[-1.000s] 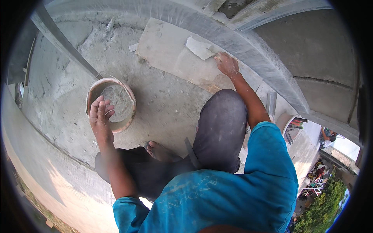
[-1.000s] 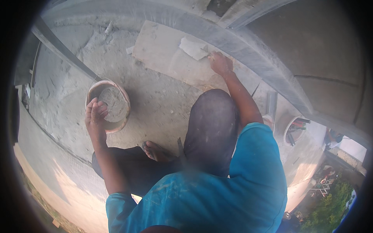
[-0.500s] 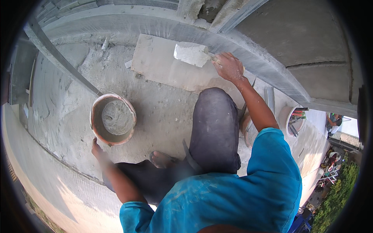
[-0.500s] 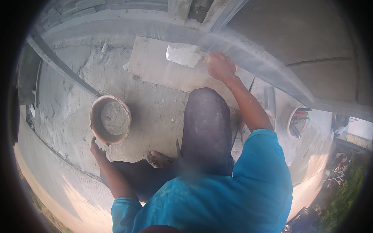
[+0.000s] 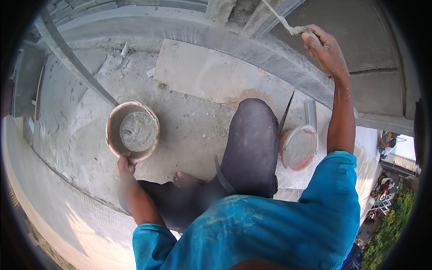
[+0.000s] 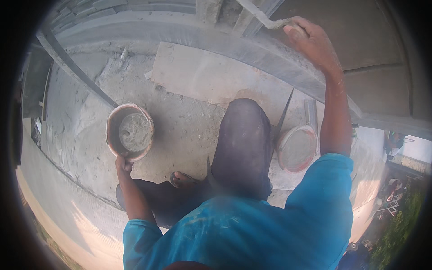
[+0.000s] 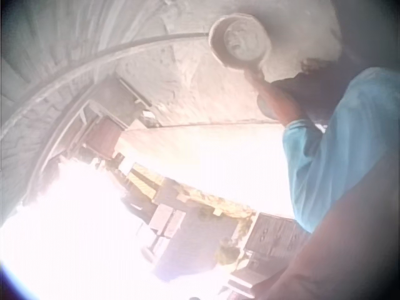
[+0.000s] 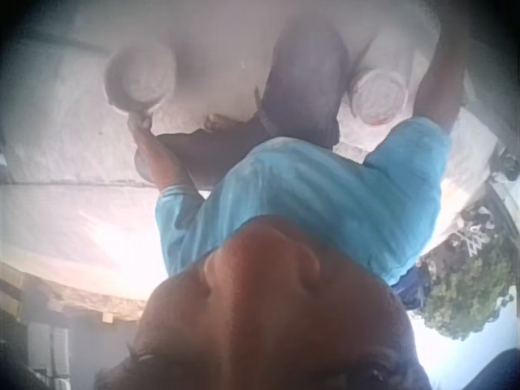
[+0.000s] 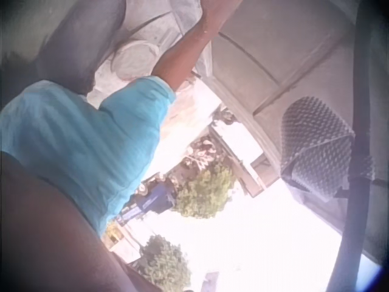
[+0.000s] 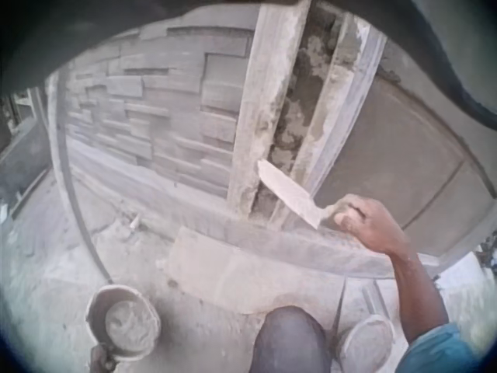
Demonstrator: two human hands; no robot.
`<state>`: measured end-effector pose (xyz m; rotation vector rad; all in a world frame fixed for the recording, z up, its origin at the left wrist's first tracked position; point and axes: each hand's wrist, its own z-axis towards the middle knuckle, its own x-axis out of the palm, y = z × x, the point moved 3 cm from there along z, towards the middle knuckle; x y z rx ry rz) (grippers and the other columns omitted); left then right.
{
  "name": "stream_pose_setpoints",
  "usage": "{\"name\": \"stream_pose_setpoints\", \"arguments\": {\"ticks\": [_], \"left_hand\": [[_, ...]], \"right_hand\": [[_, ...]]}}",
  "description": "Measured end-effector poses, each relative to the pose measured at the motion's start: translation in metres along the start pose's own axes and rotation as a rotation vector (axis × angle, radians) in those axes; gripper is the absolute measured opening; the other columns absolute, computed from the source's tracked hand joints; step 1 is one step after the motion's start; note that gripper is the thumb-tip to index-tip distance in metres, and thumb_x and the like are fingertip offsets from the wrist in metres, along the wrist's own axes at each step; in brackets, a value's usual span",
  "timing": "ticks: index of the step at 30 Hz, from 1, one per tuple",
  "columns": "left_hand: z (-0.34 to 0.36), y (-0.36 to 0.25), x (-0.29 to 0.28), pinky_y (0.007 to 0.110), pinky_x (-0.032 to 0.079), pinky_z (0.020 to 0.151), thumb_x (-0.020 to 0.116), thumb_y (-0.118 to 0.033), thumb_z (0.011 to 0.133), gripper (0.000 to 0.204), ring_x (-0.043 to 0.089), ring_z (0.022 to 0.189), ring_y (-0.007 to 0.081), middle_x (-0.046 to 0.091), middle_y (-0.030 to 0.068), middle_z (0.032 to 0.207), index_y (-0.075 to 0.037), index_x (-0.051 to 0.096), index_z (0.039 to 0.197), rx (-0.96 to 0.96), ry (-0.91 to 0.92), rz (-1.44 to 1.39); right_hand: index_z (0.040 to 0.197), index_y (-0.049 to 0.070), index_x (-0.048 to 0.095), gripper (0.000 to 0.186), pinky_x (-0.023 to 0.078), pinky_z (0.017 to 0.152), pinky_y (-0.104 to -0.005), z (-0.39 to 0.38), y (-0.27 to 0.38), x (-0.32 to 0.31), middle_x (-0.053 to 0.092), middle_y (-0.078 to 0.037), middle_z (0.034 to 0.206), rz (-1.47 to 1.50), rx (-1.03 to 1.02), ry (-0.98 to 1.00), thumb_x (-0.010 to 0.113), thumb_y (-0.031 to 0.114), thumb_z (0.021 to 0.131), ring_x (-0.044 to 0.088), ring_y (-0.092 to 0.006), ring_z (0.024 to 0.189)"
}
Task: The person scoops cement from a bucket with a trowel and applies it to the gaps between roof tiles. They repeatedly smooth the cement into the joints and scrape excess material back into the bucket.
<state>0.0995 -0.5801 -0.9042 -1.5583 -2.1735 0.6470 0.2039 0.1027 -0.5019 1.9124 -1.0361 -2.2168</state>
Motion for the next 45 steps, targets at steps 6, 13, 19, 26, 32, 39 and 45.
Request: {"name": "stream_pose_setpoints", "arguments": {"ticks": [6,13,19,26,32,39,45], "left_hand": [[-0.072,0.01,0.07,0.041,0.061,0.052,0.049,0.005,0.078,0.038,0.064,0.069,0.0267,0.055,0.014,0.093,0.005,0.048,0.116,0.209,-0.087,0.004],[-0.119,0.013,0.117,0.031,0.046,0.038,0.051,0.004,0.076,0.043,0.051,0.054,0.0153,0.054,0.0072,0.081,-0.001,0.055,0.119,0.253,0.017,0.081],[-0.135,0.042,0.177,0.033,0.049,0.043,0.05,0.004,0.078,0.047,0.059,0.061,0.0192,0.059,0.0104,0.088,-0.001,0.056,0.125,0.257,0.125,0.188],[-0.132,0.049,0.201,0.036,0.053,0.051,0.054,0.002,0.08,0.045,0.063,0.069,0.0227,0.064,0.014,0.091,-0.001,0.057,0.125,0.271,0.277,0.36],[-0.122,0.042,0.193,0.044,0.059,0.063,0.057,-0.028,0.093,0.053,0.066,0.088,0.0297,0.061,0.0195,0.11,-0.003,0.047,0.139,0.066,0.34,0.405],[-0.136,0.046,0.198,0.045,0.06,0.068,0.043,-0.067,0.097,0.081,0.064,0.095,0.0318,0.055,0.022,0.12,-0.005,0.038,0.149,0.077,0.4,0.291],[-0.142,0.058,0.203,0.044,0.061,0.07,0.043,-0.067,0.097,0.081,0.063,0.102,0.032,0.051,0.0235,0.131,-0.005,0.039,0.149,0.19,0.393,0.297]], "right_hand": [[0.123,0.009,0.062,0.045,0.051,0.089,-0.0452,-0.029,-0.013,0.091,0.066,-0.012,0.115,-0.442,-0.037,-0.005,0.062,0.042,0.093,0.065,-0.0326,0.107],[0.131,0.007,0.057,0.051,0.051,0.092,-0.0465,-0.073,0.072,0.164,0.064,-0.018,0.122,-0.465,-0.195,0.535,0.059,0.045,0.097,0.064,-0.0367,0.111],[0.127,0.006,0.059,0.036,0.053,0.085,-0.0486,-0.058,0.106,0.197,0.067,-0.019,0.107,-0.814,-0.424,0.693,0.055,0.024,0.096,0.067,-0.0365,0.102],[0.09,0.008,0.073,0.014,0.054,0.072,-0.0402,-0.068,0.142,0.349,0.068,-0.013,0.099,-1.063,-0.956,0.441,0.063,0.015,0.082,0.068,-0.0264,0.085],[0.102,0.007,0.07,0.023,0.054,0.071,-0.0373,-0.099,0.121,0.302,0.066,-0.008,0.103,-0.842,-1.279,0.338,0.065,0.017,0.081,0.066,-0.0234,0.085],[0.106,0.008,0.069,0.022,0.055,0.076,-0.0392,-0.027,0.129,0.307,0.068,-0.016,0.109,-1.07,-0.755,0.682,0.061,0.017,0.087,0.069,-0.026,0.09],[0.106,0.009,0.061,0.02,0.053,0.054,-0.0361,-0.065,0.032,0.335,0.06,-0.005,0.072,-0.542,-0.293,1.223,0.059,0.027,0.097,0.064,-0.0177,0.061]]}}
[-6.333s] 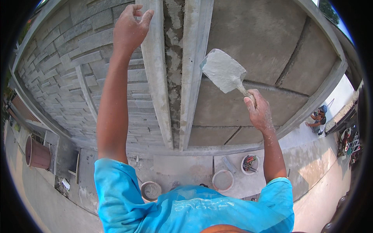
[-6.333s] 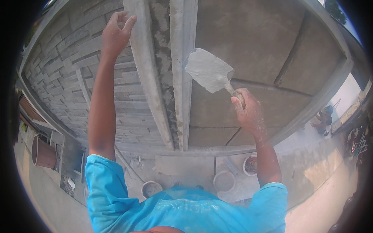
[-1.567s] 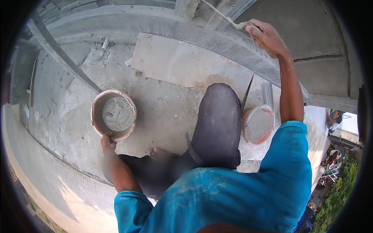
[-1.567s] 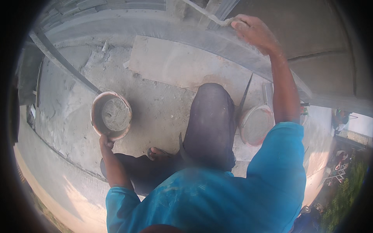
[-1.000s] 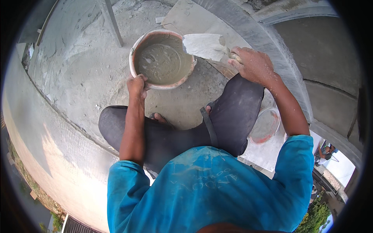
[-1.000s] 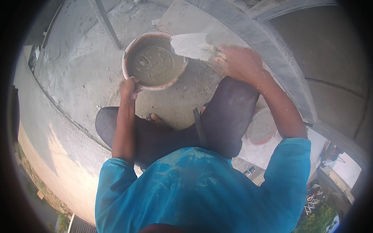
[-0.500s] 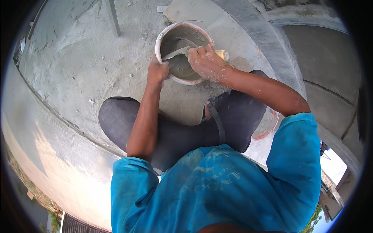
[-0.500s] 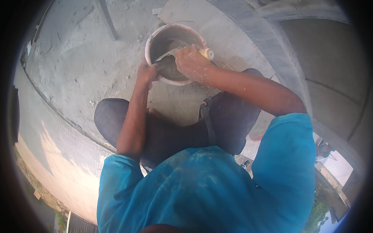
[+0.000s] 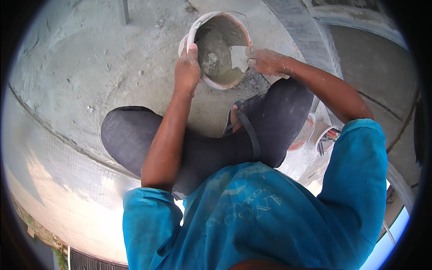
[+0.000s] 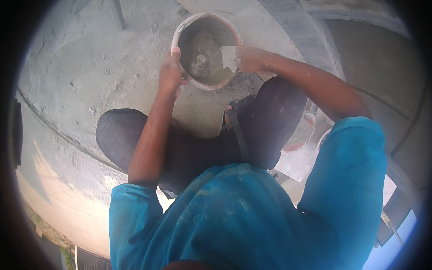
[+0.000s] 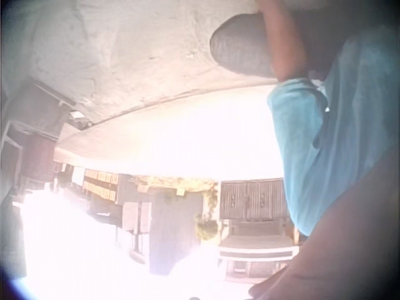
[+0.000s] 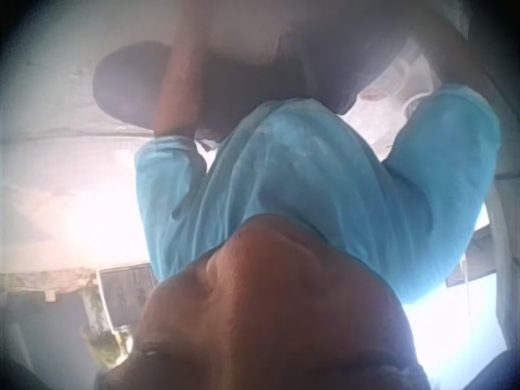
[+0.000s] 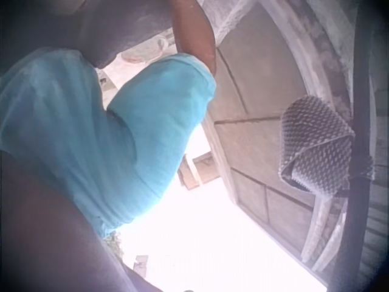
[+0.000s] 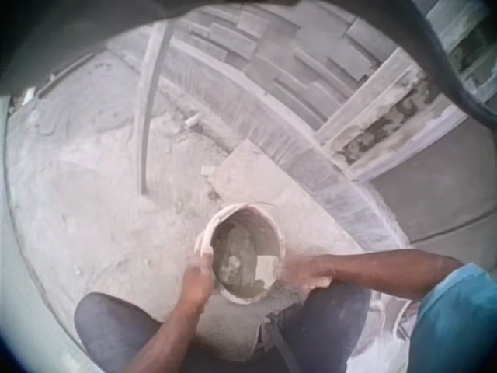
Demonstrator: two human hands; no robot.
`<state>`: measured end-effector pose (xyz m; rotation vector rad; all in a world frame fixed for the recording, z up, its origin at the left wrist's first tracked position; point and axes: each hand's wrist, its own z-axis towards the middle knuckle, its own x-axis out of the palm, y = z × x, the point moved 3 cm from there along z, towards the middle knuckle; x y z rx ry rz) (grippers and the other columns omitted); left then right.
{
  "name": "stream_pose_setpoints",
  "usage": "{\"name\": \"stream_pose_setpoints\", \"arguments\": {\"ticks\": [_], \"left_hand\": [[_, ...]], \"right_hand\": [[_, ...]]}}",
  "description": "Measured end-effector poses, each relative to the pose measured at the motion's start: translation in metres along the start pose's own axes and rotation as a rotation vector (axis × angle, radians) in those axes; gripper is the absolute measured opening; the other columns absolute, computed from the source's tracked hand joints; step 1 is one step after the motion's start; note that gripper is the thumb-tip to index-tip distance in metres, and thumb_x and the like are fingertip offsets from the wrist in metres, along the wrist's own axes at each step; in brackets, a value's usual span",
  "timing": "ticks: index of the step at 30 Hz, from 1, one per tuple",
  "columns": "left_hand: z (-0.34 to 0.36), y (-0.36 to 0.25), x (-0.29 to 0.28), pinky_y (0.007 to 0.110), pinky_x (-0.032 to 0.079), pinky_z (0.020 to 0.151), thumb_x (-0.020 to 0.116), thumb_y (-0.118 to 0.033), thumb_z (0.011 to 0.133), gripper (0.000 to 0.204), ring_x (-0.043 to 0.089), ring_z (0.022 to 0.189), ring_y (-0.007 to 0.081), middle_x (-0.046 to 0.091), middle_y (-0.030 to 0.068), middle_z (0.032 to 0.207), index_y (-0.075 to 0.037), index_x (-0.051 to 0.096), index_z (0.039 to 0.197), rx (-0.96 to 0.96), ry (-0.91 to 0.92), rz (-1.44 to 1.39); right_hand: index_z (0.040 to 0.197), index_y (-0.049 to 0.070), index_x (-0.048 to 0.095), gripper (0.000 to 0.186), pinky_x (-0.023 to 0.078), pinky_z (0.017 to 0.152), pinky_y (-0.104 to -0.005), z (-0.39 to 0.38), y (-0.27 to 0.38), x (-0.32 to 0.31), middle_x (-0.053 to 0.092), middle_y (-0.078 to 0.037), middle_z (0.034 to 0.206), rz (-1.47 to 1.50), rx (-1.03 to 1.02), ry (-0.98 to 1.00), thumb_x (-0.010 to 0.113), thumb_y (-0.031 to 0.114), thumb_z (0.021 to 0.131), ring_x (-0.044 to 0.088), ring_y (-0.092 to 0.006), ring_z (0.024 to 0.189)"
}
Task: The person scoops cement from a bucket with a trowel and applies it to the gaps between roof tiles. They repeatedly smooth the cement into the joints and scrape excess material back into the bucket.
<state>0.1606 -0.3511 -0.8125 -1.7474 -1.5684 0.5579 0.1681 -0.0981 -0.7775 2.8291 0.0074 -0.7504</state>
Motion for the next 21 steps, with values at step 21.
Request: {"name": "stream_pose_setpoints", "arguments": {"ticks": [21], "left_hand": [[-0.007,0.008,-0.005,0.052,0.054,0.089,0.041,-0.064,0.1,0.077,0.06,0.113,0.0352,0.049,0.0209,0.135,-0.006,0.031,0.15,-0.203,0.069,-0.169]], "right_hand": [[0.108,0.004,0.052,0.034,0.047,0.033,-0.024,0.0,0.026,0.048,0.053,-0.004,0.066,2.007,0.123,0.385,0.055,0.037,0.1,0.057,-0.0111,0.045]]}}
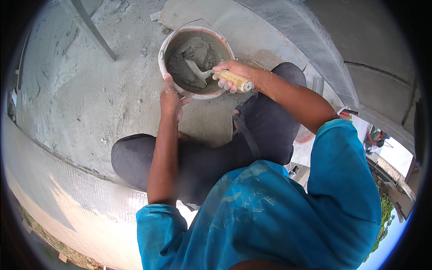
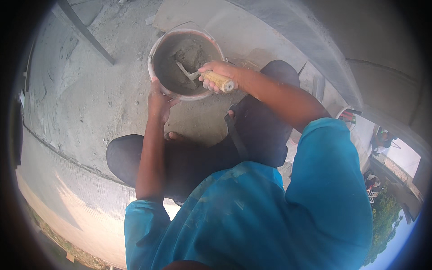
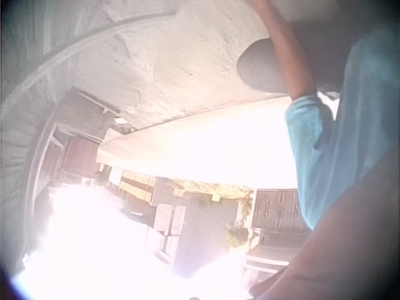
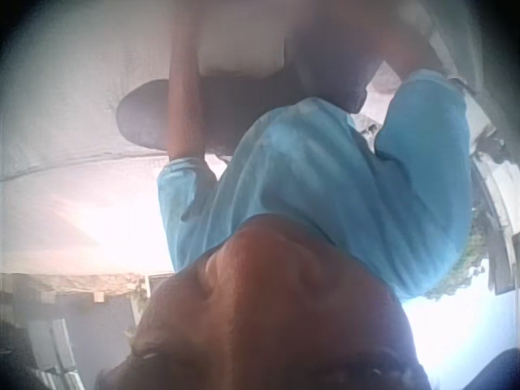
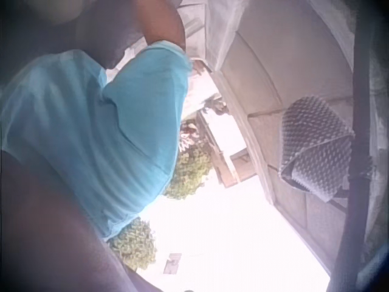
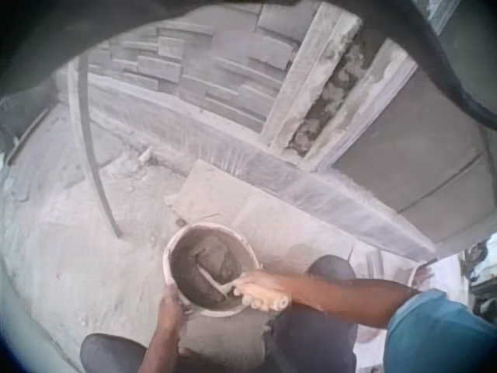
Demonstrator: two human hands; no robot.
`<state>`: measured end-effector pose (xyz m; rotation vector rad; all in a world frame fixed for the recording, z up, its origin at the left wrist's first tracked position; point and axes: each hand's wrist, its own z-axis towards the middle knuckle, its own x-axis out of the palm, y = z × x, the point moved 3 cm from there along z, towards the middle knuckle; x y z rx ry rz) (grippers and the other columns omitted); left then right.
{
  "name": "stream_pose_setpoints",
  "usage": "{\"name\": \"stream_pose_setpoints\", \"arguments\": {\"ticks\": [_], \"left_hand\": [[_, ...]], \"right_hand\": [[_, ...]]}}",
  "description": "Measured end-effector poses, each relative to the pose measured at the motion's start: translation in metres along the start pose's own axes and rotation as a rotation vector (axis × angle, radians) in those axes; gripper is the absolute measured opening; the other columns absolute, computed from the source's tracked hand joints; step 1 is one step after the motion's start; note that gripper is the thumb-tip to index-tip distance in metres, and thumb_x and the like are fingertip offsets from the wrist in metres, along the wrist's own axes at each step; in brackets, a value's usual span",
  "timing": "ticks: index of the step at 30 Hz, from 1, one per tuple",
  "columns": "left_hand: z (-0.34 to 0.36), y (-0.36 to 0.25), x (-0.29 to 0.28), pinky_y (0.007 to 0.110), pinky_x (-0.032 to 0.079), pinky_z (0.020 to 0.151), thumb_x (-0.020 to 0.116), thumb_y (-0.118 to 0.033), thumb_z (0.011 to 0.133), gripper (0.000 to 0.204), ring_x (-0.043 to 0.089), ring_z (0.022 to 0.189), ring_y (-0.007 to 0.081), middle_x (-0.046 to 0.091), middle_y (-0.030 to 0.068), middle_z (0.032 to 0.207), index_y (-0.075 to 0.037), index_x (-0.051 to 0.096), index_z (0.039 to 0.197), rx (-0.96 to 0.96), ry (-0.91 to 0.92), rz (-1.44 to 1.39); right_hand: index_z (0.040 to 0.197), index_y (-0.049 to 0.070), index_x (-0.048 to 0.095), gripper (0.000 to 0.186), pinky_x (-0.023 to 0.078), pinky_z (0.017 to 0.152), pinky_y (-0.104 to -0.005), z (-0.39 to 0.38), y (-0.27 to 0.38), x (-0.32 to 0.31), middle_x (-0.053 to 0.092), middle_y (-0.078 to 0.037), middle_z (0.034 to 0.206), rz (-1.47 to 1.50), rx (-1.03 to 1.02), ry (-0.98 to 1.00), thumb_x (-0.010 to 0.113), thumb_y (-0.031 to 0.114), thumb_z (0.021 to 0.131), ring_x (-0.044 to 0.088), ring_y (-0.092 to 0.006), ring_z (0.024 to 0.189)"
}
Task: The person scoops cement from a bucket with a trowel and applies it to the gaps between roof tiles. They repeatedly smooth the cement into the joints and scrape excess material back into the bucket.
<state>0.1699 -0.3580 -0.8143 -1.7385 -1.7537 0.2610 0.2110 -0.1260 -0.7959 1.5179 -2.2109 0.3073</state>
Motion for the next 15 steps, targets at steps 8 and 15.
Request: {"name": "stream_pose_setpoints", "arguments": {"ticks": [8,15], "left_hand": [[0.007,-0.011,0.0,0.049,0.053,0.09,0.053,-0.063,0.096,0.078,0.059,0.115,0.0338,0.051,0.0217,0.137,-0.013,0.035,0.152,0.052,-0.147,0.181],[0.022,-0.012,-0.009,0.041,0.052,0.097,0.064,-0.046,0.096,0.077,0.057,0.125,0.0305,0.049,0.019,0.143,0.002,0.036,0.149,0.221,-0.062,-0.027]], "right_hand": [[0.111,0.005,0.059,0.034,0.055,0.066,-0.0386,-0.177,0.058,0.019,0.065,-0.009,0.086,-1.386,-0.409,-0.452,0.058,0.035,0.094,0.066,-0.0234,0.07],[0.13,0.015,0.057,0.04,0.05,0.092,-0.0523,-0.133,0.049,-0.152,0.066,-0.017,0.117,-1.573,-0.533,-1.18,0.056,0.034,0.095,0.063,-0.0375,0.111]]}}
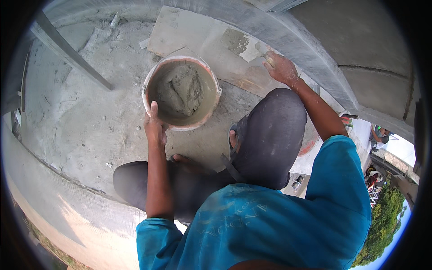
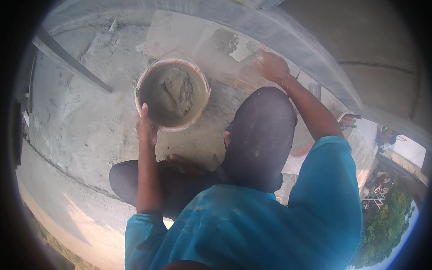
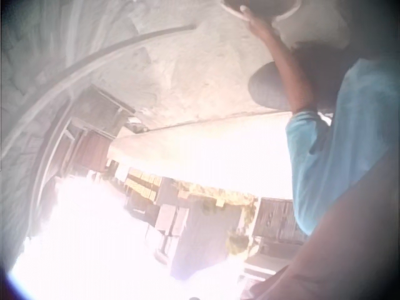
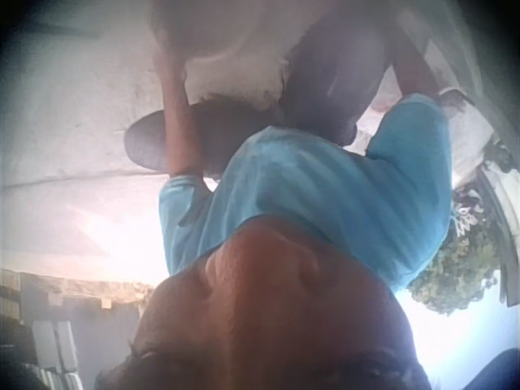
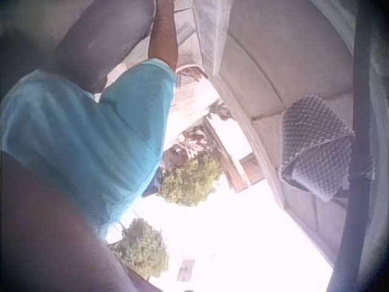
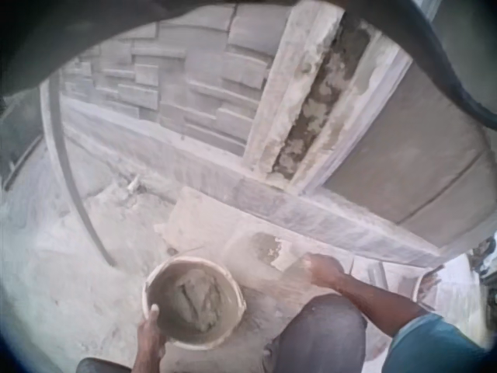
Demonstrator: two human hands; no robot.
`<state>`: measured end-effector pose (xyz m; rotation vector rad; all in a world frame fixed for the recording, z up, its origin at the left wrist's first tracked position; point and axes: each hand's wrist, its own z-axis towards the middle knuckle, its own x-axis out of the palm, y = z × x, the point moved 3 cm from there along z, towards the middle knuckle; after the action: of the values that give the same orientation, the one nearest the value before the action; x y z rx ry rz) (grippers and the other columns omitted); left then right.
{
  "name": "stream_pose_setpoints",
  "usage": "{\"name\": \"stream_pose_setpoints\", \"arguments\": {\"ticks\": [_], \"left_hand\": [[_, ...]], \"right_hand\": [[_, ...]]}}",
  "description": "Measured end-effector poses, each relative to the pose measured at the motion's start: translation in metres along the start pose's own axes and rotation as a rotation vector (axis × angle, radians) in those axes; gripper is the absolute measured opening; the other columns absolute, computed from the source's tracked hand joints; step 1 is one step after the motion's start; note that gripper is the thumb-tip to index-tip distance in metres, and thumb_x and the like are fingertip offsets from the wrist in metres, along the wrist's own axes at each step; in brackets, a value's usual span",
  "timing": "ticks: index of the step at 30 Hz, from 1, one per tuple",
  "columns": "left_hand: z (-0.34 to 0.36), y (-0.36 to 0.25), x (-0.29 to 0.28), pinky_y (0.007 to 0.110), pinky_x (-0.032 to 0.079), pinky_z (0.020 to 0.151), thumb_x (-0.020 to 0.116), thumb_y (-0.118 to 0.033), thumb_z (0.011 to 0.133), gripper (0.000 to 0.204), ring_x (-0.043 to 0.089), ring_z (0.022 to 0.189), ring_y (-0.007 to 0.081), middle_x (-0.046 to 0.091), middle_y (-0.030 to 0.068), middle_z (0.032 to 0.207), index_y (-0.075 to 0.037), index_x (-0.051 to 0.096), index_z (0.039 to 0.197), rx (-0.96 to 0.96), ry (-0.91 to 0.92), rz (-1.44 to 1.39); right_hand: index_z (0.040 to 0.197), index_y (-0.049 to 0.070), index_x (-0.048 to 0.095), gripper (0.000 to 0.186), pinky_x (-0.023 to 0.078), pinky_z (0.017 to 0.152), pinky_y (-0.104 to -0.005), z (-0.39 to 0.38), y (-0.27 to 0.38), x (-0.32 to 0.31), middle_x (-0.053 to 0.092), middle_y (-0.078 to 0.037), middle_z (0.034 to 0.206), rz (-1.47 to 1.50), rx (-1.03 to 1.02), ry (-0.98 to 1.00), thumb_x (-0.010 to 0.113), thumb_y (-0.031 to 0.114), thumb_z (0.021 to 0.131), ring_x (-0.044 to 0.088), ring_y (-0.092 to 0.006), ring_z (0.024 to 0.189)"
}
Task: The person scoops cement from a bucket with a trowel and applies it to the gaps between roof tiles. They repeatedly smooth the cement into the joints and scrape excess material back into the bucket.
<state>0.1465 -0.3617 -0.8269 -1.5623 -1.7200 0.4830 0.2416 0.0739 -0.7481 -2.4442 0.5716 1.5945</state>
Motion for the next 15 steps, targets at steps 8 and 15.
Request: {"name": "stream_pose_setpoints", "arguments": {"ticks": [8,15], "left_hand": [[0.006,0.003,-0.04,0.038,0.054,0.092,0.067,-0.049,0.093,0.077,0.059,0.121,0.0291,0.055,0.0182,0.138,0.003,0.044,0.144,-0.176,-0.174,0.131],[0.025,-0.015,-0.036,0.033,0.047,0.094,0.07,-0.04,0.093,0.059,0.06,0.111,0.0197,0.063,0.011,0.125,0.001,0.058,0.134,0.056,-0.167,0.293]], "right_hand": [[0.138,0.01,0.052,0.053,0.047,0.101,-0.0497,0.037,0.049,0.124,0.056,-0.019,0.136,0.07,-0.113,0.195,0.051,0.046,0.099,0.058,-0.0392,0.12],[0.133,0.009,0.054,0.049,0.049,0.096,-0.0514,0.115,0.077,0.077,0.063,-0.019,0.124,0.262,0.12,-0.102,0.051,0.044,0.099,0.061,-0.0419,0.114]]}}
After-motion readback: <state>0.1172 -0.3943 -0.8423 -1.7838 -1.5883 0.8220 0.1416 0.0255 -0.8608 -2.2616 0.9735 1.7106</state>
